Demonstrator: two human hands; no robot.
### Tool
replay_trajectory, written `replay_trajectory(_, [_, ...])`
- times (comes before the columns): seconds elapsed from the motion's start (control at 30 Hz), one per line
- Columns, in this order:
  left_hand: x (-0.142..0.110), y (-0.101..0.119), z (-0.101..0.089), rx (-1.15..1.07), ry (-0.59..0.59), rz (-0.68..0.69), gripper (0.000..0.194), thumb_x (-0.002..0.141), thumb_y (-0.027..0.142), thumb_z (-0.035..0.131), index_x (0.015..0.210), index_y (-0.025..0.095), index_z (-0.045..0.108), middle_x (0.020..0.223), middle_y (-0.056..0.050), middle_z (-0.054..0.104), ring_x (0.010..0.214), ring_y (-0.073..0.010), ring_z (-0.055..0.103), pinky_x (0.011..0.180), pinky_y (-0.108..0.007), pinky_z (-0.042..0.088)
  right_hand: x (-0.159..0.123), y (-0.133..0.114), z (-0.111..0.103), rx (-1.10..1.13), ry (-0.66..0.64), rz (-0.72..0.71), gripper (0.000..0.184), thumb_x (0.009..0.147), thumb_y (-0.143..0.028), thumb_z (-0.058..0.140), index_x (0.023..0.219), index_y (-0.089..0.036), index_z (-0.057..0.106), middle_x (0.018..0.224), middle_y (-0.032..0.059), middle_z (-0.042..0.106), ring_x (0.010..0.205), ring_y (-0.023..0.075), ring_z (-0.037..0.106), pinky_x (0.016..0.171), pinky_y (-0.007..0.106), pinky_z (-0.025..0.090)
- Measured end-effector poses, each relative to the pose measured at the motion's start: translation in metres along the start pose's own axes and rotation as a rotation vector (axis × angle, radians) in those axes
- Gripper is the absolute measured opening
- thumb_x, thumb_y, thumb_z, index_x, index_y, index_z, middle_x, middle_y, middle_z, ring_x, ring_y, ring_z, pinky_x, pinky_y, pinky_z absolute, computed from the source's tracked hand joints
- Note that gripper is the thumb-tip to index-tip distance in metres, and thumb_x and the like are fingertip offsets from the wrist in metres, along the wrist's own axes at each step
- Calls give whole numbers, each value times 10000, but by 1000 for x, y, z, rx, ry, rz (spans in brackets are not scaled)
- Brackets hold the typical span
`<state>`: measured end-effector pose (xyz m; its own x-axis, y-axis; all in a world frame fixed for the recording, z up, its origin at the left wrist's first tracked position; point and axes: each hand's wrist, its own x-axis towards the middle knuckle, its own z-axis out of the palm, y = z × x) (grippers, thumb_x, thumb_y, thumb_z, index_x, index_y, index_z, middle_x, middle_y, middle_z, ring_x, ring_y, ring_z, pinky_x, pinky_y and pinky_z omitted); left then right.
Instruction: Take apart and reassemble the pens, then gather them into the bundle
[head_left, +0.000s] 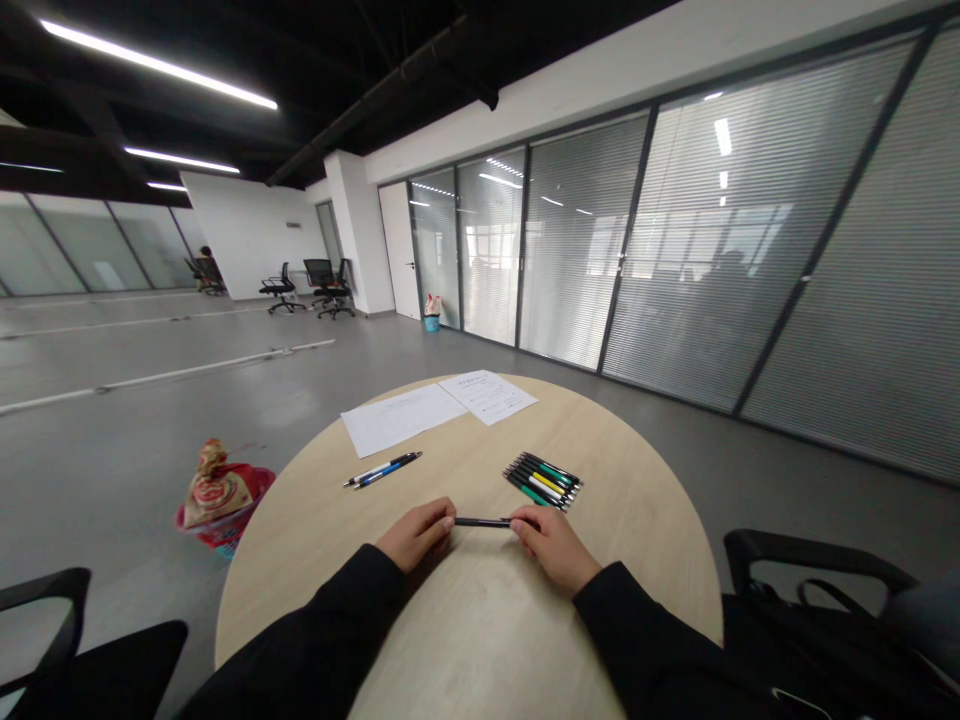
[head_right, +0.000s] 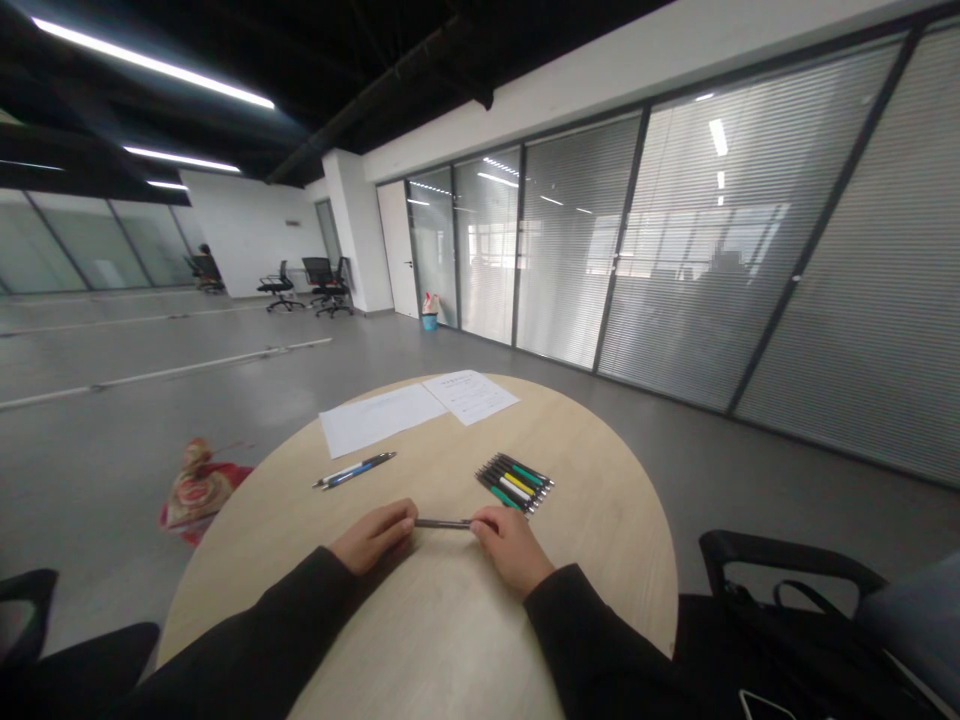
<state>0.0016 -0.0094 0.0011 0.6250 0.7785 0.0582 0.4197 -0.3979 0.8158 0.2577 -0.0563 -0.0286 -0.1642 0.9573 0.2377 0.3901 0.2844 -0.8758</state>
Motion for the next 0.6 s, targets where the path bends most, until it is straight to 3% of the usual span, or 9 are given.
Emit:
replay_trajectory(0.27, [2,-1,0,85,23,-3,462,922,569,336,664,195,424,586,47,431,567,-122,394,576,-248,329,0,-1,0,13,4,2,248,892,-300,499,769,-162,664,556,-30,498,537,116,464,529,225,335])
replay_trajectory(0.4, [3,-3,2,58,26,-39,507,904,613,335,625,197,413,548,53,404,530,-115,369,545,-247,308,0,-4,-1,-20,17,-10,238,886,-292,510,786,-160,680,617,-10,557,587,124,497,554,226,358])
replay_trajectory(0.6, [2,4,5,103,127,-71,586,895,647,317,551,189,438,500,40,407,505,-118,377,549,-261,318,-2,-3,0,-55,28,-32,215,871,-288,539,891,-165,714,751,27,660,674,149,560,617,244,408])
